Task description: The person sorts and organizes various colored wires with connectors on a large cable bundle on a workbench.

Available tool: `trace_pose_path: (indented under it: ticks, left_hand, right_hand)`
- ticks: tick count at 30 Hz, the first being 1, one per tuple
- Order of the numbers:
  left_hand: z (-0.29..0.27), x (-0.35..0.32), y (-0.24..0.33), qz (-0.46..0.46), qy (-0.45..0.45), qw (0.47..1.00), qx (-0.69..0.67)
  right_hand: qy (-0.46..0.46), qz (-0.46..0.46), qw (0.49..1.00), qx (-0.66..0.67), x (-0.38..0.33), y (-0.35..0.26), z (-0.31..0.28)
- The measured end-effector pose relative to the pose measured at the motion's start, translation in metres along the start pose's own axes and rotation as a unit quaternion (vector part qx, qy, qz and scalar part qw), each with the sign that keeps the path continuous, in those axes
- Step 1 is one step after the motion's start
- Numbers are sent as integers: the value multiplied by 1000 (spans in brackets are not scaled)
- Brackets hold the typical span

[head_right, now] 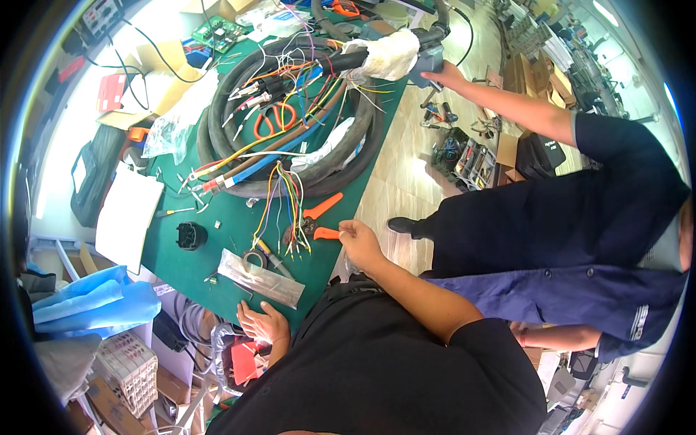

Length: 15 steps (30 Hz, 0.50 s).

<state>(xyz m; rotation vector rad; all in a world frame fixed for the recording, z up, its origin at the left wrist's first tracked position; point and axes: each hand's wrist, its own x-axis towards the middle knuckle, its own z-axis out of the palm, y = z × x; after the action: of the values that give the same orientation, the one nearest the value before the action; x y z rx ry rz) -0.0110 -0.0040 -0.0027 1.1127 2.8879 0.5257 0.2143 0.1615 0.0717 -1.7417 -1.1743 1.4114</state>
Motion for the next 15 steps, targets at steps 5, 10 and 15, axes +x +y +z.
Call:
trace_pose_path:
  ticks: [5, 10, 15]
  left_hand:
    - [-3, 0, 1, 0, -2, 1000, 7]
    - [0, -1, 0, -4, -3, 1000, 3]
    - [0, -1, 0, -8, -4, 1000, 9]
  right_hand:
    - [1, -8, 1000, 11, 0, 2, -2]
    - [-2, -10, 1000, 15, 0, 3, -5]
    - [-1, -13, 1000, 14, 0, 6, -7]
